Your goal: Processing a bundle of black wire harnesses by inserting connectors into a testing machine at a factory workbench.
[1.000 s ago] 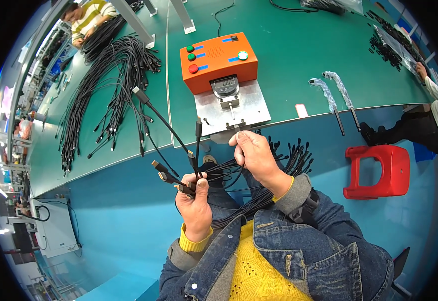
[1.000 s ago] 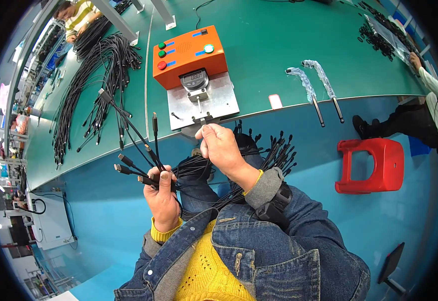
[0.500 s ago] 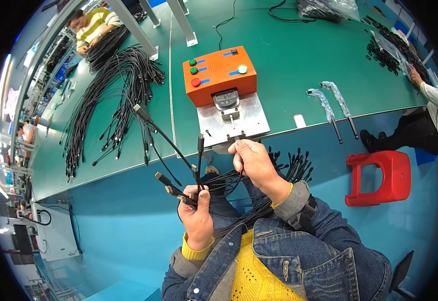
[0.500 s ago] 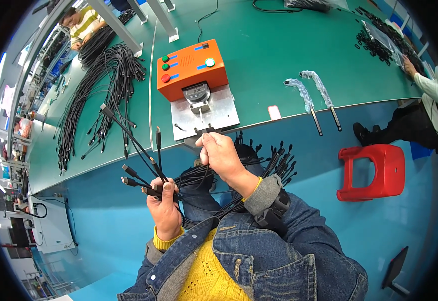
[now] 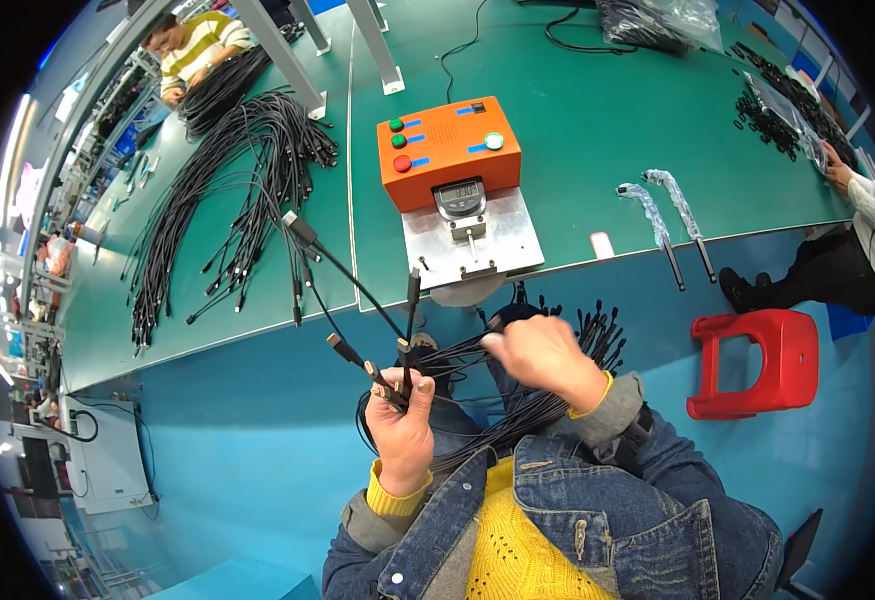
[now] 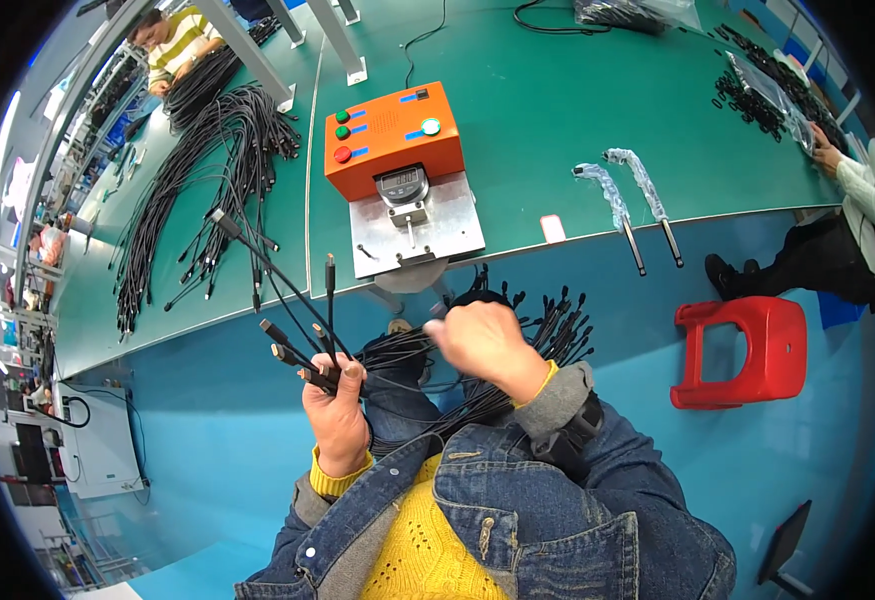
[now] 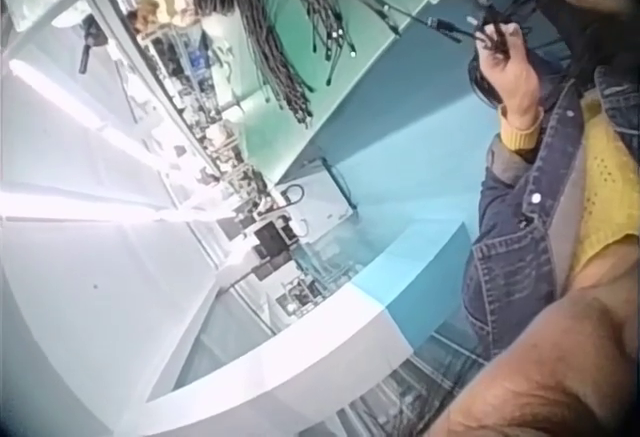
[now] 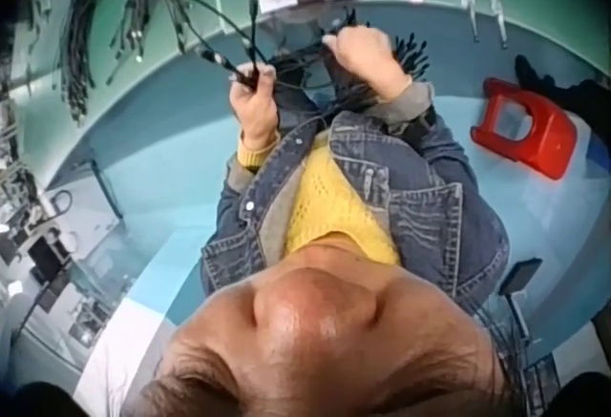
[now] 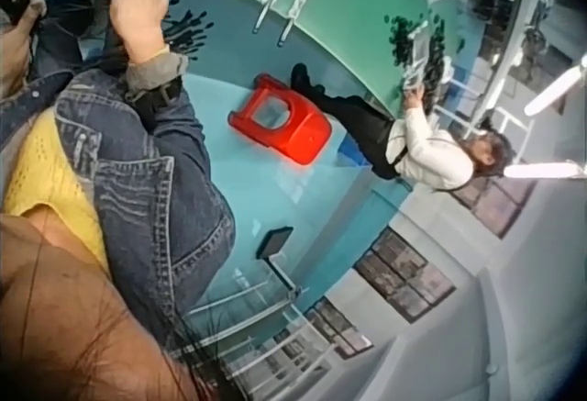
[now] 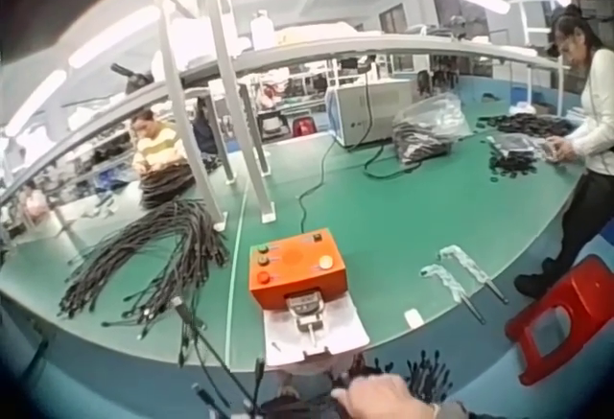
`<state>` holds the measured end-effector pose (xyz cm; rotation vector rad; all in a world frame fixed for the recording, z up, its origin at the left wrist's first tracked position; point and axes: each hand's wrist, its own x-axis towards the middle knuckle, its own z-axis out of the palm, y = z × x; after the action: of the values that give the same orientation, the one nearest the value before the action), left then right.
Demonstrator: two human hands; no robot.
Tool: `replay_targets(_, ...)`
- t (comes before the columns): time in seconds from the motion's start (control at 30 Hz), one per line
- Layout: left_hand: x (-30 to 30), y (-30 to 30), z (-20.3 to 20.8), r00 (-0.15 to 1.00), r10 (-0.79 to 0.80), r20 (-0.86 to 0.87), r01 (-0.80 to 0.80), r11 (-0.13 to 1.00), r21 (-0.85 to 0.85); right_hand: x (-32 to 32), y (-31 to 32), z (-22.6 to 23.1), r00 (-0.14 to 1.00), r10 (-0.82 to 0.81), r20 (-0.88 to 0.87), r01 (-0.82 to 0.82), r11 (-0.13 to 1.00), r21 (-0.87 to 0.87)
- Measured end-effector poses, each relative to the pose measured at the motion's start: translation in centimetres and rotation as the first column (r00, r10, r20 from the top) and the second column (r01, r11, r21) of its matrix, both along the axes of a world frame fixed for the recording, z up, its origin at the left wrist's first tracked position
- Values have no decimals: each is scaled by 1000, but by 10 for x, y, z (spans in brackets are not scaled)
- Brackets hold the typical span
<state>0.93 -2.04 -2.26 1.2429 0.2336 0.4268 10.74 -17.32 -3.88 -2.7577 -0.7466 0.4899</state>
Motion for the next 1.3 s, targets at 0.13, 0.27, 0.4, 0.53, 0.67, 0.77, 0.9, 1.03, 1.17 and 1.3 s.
replay_targets(0.13, -2, 0, -2, 999, -21, -48, 23, 998, 52, -1, -6, 12, 886, -230, 403, 130, 957, 261)
replay_targets(0.27, 1, -5, -2, 986, -141, -94, 147, 988, 53, 10, 5, 36, 963, -181, -198, 248, 323, 913)
replay_targets(0.4, -3, -7, 0, 963, -231, -137, 240, 969, 59, 34, 14, 50, 828, 224, -514, 510, 80, 857)
replay_targets(0.53, -4, -5, -2, 877, -359, -320, 418, 898, 138, 38, 8, 57, 807, 360, -468, 491, 34, 871)
replay_targets(0.67, 0, -3, -3, 890, -313, -333, 390, 899, 197, 38, 2, 43, 806, 359, -471, 556, -182, 811)
replay_targets(0.77, 5, -4, 3, 995, 19, -100, -22, 999, -26, 29, -11, 33, 786, 305, -538, 599, -159, 785)
replay_targets(0.9, 9, 4, 1, 999, 50, 9, -51, 991, 124, 10, -2, 3, 801, 122, -587, 585, 53, 809)
replay_targets(1.03, 8, 5, -1, 1000, 22, -5, -22, 996, 87, 5, 14, -17, 826, 11, -563, 550, 199, 811)
replay_targets(1.17, 6, 6, 0, 999, 29, -34, -27, 998, 50, 3, 25, -19, 777, 14, -629, 622, 132, 772)
replay_targets(1.3, 6, 8, -1, 998, 2, -58, 1, 999, 54, 4, 32, -13, 734, 30, -678, 676, 66, 734)
